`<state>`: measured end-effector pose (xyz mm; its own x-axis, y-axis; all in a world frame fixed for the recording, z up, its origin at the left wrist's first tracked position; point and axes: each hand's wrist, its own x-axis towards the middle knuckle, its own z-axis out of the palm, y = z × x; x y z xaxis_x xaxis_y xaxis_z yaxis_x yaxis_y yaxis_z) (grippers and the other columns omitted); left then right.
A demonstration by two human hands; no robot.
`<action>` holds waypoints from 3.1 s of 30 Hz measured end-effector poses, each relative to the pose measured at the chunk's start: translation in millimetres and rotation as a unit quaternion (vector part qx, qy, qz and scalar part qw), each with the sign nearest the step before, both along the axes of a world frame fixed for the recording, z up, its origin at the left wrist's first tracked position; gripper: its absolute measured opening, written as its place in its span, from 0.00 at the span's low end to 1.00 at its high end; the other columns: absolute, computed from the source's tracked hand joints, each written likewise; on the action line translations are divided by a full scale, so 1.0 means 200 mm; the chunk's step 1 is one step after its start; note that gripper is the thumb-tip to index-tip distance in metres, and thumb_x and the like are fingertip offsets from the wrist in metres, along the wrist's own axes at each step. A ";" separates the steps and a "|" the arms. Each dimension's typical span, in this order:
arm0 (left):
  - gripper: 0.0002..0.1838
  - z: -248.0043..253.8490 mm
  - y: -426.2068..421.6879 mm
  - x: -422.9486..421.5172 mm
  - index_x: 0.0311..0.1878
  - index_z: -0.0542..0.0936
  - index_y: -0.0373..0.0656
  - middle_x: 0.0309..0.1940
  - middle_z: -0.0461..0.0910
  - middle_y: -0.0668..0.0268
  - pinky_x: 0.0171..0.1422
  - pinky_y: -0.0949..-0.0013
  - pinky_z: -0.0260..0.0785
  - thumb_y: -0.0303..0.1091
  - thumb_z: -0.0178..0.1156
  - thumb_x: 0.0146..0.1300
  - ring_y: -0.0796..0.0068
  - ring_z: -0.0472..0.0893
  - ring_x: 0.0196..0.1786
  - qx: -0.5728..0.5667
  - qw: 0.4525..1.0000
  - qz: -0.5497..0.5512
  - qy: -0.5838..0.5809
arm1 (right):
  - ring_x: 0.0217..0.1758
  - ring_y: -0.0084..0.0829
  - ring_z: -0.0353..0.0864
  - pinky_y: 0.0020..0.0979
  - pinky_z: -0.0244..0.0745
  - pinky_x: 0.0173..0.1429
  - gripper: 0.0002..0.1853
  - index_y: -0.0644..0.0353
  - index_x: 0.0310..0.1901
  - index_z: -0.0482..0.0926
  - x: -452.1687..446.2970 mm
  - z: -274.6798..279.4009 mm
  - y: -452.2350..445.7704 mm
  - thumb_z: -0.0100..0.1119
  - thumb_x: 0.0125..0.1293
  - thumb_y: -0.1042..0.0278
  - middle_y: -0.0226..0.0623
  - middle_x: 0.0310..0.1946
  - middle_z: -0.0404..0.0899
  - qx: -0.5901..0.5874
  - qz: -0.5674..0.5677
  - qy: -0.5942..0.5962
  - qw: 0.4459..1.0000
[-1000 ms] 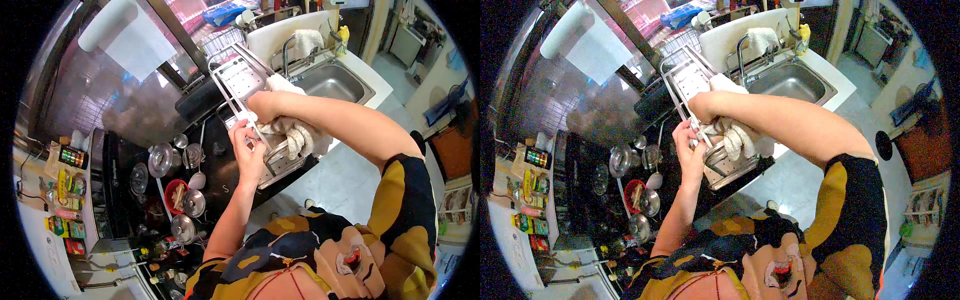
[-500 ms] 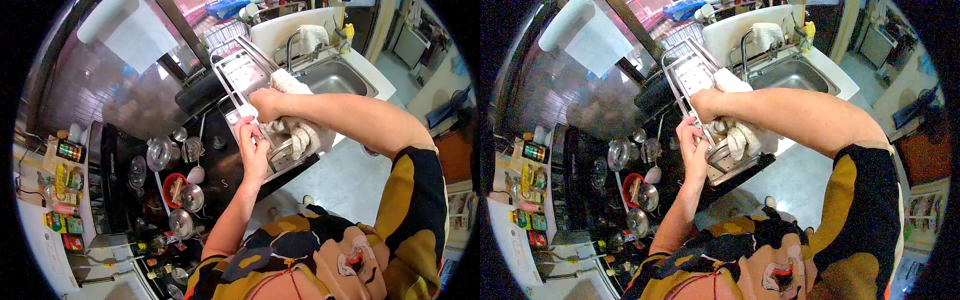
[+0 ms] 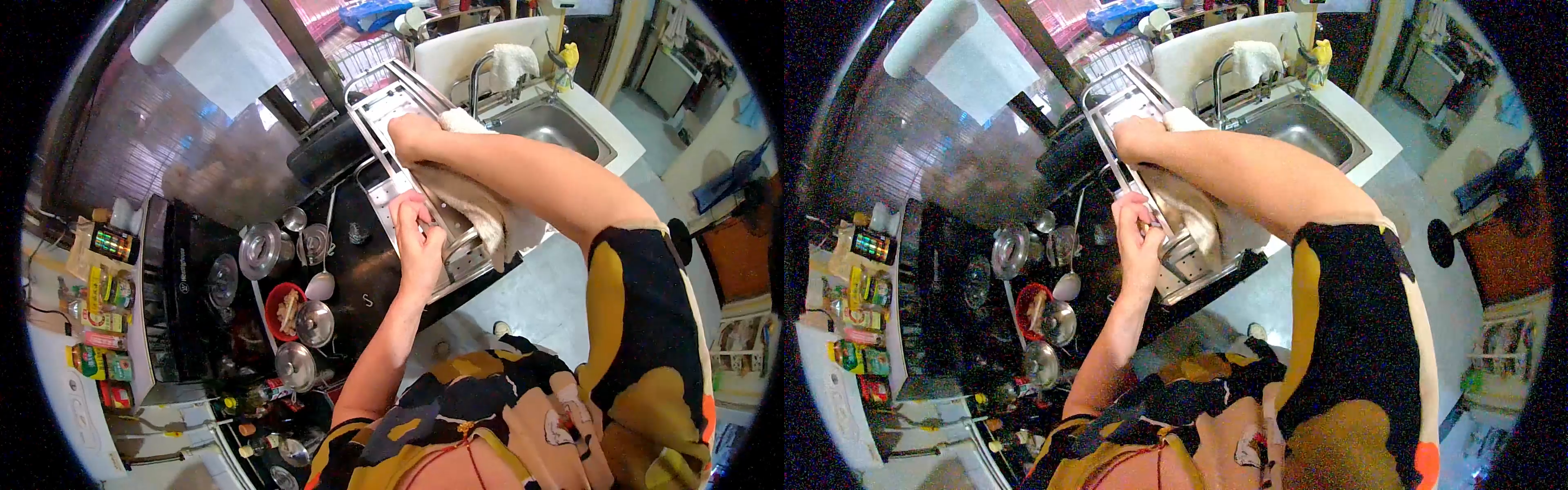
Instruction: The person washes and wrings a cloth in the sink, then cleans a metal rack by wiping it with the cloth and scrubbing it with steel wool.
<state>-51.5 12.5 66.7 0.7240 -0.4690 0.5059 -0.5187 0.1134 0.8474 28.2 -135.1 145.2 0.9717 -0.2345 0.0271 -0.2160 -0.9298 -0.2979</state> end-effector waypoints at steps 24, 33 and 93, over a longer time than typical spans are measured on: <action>0.11 0.01 0.01 0.00 0.29 0.62 0.41 0.42 0.65 0.58 0.58 0.69 0.57 0.19 0.51 0.42 0.63 0.66 0.48 0.019 0.999 -0.005 -0.036 | 0.44 0.41 0.83 0.38 0.79 0.46 0.15 0.59 0.36 0.84 -0.10 0.06 0.08 0.68 0.41 0.74 0.44 0.39 0.83 -0.080 0.103 0.153 0.980; 0.15 -0.05 0.02 0.04 0.30 0.62 0.43 0.42 0.65 0.59 0.55 0.71 0.58 0.16 0.50 0.37 0.65 0.67 0.46 -0.005 1.000 -0.003 0.017 | 0.42 0.47 0.81 0.41 0.75 0.45 0.12 0.66 0.37 0.79 -0.12 0.26 -0.10 0.58 0.51 0.69 0.55 0.34 0.80 0.043 0.087 -0.062 0.993; 0.23 -0.87 0.50 0.88 0.48 0.69 0.42 0.42 0.76 0.55 0.52 0.62 0.67 0.28 0.65 0.48 0.58 0.76 0.44 0.217 0.951 0.188 0.117 | 0.49 0.31 0.76 0.30 0.68 0.56 0.15 0.62 0.50 0.76 -0.96 -0.89 -0.36 0.54 0.59 0.74 0.39 0.44 0.79 0.375 -0.326 -0.335 0.801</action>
<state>123.9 111.6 -106.7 0.9504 -0.2834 0.1280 -0.2452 -0.4301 0.8689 -164.8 -207.5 -32.9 0.4624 -0.8804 0.1052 -0.1416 -0.1904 -0.9714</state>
